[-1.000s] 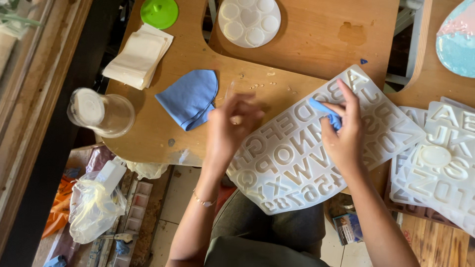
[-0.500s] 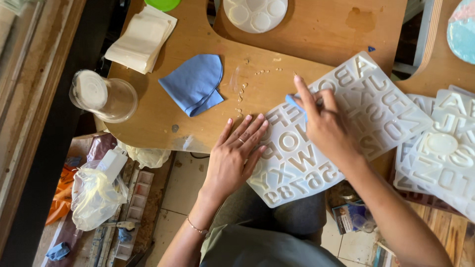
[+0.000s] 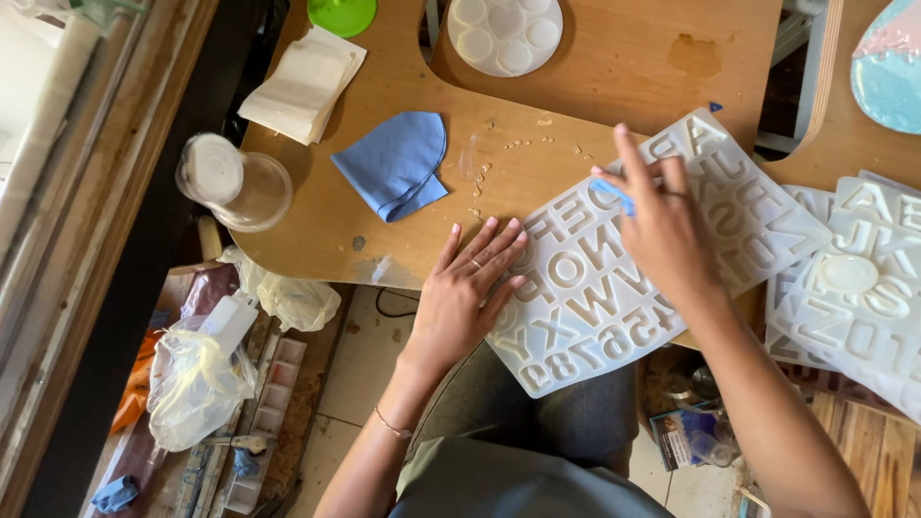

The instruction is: The person wipes the surface of a white silicone mold containing raised letters and numbers using a blue cloth. They systematically rub each character cavity and the surrounding surface, then flip the mold over to clean the reverse side. The person continues wiping the mold's surface throughout the clip.

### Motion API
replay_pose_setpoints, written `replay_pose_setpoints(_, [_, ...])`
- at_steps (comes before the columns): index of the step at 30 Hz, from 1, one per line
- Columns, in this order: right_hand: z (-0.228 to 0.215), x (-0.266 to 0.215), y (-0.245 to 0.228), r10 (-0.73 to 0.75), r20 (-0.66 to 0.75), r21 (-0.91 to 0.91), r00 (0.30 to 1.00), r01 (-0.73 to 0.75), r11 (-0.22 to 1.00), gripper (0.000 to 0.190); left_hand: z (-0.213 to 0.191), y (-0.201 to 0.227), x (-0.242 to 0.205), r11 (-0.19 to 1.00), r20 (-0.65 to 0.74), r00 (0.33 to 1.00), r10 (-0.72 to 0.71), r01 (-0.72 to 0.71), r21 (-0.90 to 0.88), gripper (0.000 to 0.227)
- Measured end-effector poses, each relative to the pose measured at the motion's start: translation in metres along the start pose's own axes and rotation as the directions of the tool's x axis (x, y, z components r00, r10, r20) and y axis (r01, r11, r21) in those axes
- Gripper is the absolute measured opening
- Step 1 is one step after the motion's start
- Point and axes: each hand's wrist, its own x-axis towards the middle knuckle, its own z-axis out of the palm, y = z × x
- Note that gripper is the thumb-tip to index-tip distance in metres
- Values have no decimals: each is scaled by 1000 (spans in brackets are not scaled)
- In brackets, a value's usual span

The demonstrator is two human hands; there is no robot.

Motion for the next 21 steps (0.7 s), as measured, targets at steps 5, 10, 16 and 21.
replay_pose_setpoints(5, [-32, -22, -13, 489, -68, 692, 870, -312, 651, 55, -42, 17, -26, 774, -353, 742, -570, 340, -534, 17])
replay_pose_setpoints(10, [-28, -77, 21, 768, 200, 892, 609, -437, 114, 28, -77, 4, -69, 542, -67, 644, -762, 578, -610, 90])
replay_pose_setpoints(16, [-14, -106, 39, 792, 159, 925, 589, -369, 89, 33, -53, 41, -54, 532, 73, 636, -768, 697, -480, 48])
replay_pose_setpoints(21, [-40, -121, 24, 784, 80, 831, 615, -476, 289, 15, -31, 21, -66, 689, 295, 669, -682, 724, -49, 62])
